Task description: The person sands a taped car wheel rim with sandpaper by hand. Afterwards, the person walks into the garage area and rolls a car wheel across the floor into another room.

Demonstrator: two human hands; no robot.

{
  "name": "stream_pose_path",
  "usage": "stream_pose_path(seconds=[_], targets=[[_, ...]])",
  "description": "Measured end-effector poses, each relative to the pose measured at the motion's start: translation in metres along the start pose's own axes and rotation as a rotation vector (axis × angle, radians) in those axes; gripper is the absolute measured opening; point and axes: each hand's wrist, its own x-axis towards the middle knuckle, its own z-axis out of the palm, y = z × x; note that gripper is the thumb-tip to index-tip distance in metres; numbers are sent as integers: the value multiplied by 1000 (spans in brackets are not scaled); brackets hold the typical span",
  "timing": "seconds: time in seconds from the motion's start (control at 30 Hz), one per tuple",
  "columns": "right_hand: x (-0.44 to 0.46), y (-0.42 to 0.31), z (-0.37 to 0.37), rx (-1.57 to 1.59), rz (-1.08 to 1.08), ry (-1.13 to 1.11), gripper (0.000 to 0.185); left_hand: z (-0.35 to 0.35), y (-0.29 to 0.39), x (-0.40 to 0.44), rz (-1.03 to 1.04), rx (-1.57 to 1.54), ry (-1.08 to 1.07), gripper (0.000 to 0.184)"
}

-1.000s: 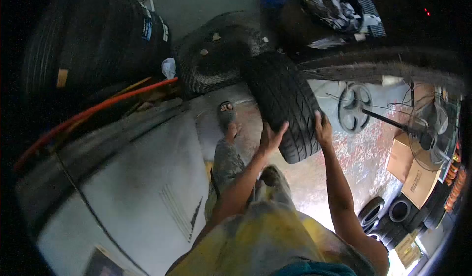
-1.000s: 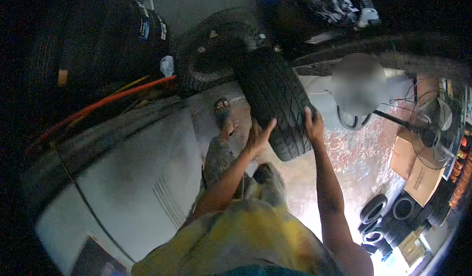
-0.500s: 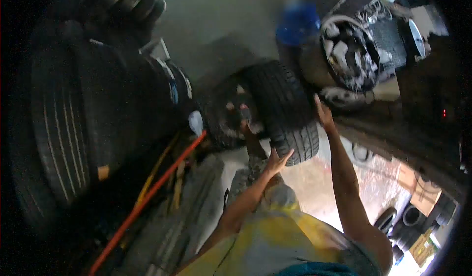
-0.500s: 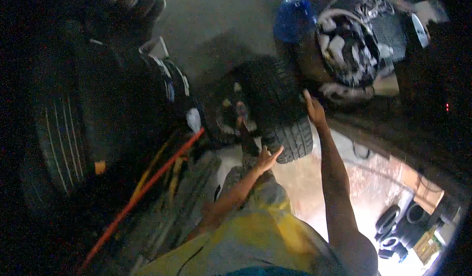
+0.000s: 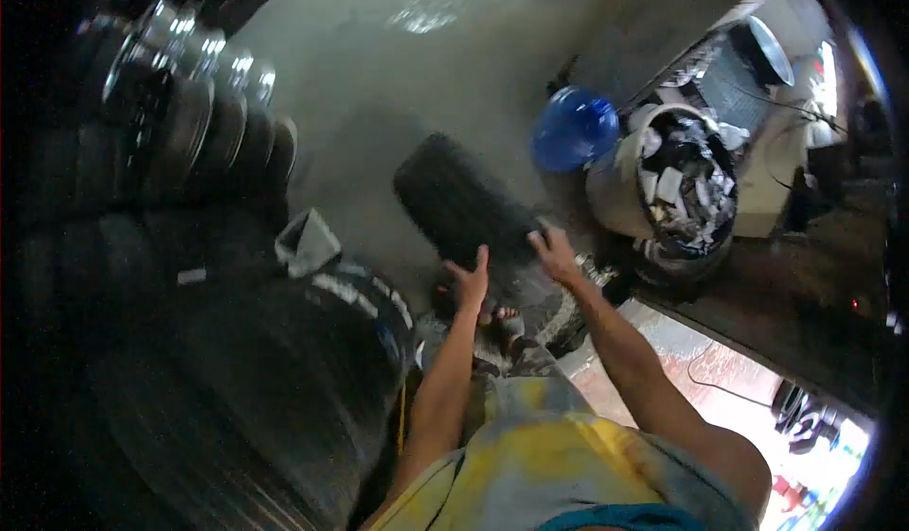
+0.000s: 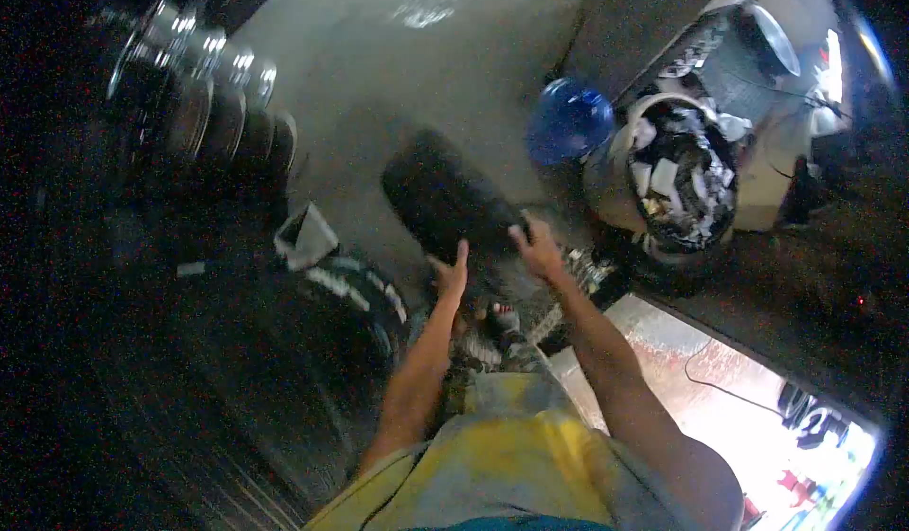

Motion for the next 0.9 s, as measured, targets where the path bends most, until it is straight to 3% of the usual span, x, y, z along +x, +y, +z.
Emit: stream_pose_path(seconds=[0.07,0.1,0.13,0.17,0.2,0.23,0.27,0.3,0.37,0.4,0.43,0.5,0.57,0.63,0.7,0.73,0.77,0.83,0.9], targets=[[37,-36,29,-37,-99,92,67,8,-19,75,16,47,163,128],[62,-69,33,12,-91,79,66,-27,17,91,-18,57,114,125],[81,-140,4,15,-19,-63,70,-10,-32,199,194,-322,52,121],[119,-123,39,-96,-122,71,72,-61,44,179,137,-353,-31,117],[153,-143,40,-51,-64,-75,74,-89,79,204,162,-439,-187,117],[171,-148,74,-121,-101,171,75,-97,121,202,1,-634,-79,119],[188,-169,68,1,-178,122,77,-112,112,246,3,-483,-47,123],[217,-163,103,-56,-212,235,80,-131,126,270,-70,-406,-38,125],[246,-181,105,-109,-127,159,80,-141,130,334,-121,-308,-19,124],[246,-197,90,-164,-17,38,79,-148,132,361,-89,-396,-150,123],[241,-214,74,-220,98,-79,78,-147,138,377,-68,-495,-296,122],[219,-199,82,-242,205,6,75,-156,179,367,-230,-357,-157,117],[179,-195,71,-197,307,43,69,-135,136,461,-189,-89,-10,123],[125,-176,70,-132,497,99,62,-152,192,374,-187,-75,8,126],[65,-167,70,-138,685,184,58,-154,173,399,-218,-34,-74,128],[42,-154,66,-51,873,-12,55,-157,170,404,-216,11,-97,128],[10,-140,88,-2,945,172,52,-157,170,401,-218,48,-110,128],[-33,-158,92,-41,1114,185,48,-144,159,384,-267,80,-162,128],[-55,-159,111,-22,1092,135,48,-142,156,377,-268,118,-192,128]])
